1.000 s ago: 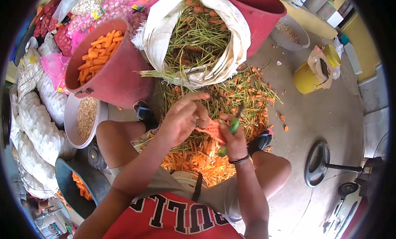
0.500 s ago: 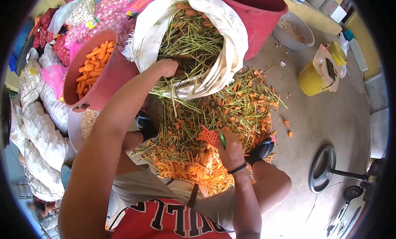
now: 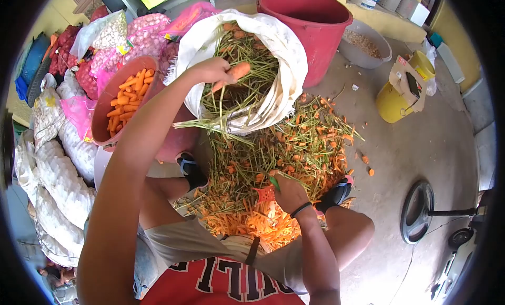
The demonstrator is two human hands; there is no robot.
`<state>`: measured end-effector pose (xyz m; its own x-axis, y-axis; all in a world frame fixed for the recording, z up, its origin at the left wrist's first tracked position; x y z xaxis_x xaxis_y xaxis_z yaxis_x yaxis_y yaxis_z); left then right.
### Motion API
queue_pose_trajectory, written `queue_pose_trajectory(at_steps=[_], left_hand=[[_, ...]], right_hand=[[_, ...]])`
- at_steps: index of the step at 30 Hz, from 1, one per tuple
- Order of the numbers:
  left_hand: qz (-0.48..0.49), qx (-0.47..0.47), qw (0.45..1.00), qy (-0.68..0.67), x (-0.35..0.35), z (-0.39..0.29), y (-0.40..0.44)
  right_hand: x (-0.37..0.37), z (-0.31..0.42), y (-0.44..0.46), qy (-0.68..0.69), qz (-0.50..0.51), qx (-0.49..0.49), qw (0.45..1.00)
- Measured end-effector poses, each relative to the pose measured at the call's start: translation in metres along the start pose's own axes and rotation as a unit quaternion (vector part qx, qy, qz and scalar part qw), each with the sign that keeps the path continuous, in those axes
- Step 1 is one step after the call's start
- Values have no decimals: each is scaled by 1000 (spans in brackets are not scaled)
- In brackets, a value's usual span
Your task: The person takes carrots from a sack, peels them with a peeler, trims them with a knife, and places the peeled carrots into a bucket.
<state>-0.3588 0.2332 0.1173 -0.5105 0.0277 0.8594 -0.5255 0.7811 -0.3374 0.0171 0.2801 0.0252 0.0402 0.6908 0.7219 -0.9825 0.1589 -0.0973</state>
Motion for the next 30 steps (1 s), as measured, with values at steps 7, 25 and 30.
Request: queue_pose_trajectory(at_steps=[7, 25, 30], left_hand=[[-69, -81, 808, -579, -6, -67, -147], [-29, -30, 695, -718, -225, -38, -276], [-133, -14, 811, -570, -253, -32, -263]], right_hand=[[-18, -1, -8, -30, 7, 14, 999], [-39, 36, -26, 30, -85, 20, 996], [-42, 67, -30, 24, -108, 76, 991]])
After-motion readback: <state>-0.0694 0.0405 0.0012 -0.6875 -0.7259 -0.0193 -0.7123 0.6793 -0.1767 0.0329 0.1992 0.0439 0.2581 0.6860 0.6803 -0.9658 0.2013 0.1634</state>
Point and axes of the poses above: each hand's wrist, its own y-axis towards the middle knuckle, its own x-axis out of the back of the hand, z = x × y, the point moved 6 cm from there along y, towards the middle knuckle, and after that the axes turned 1 degree about x, right-handed, at the moved point
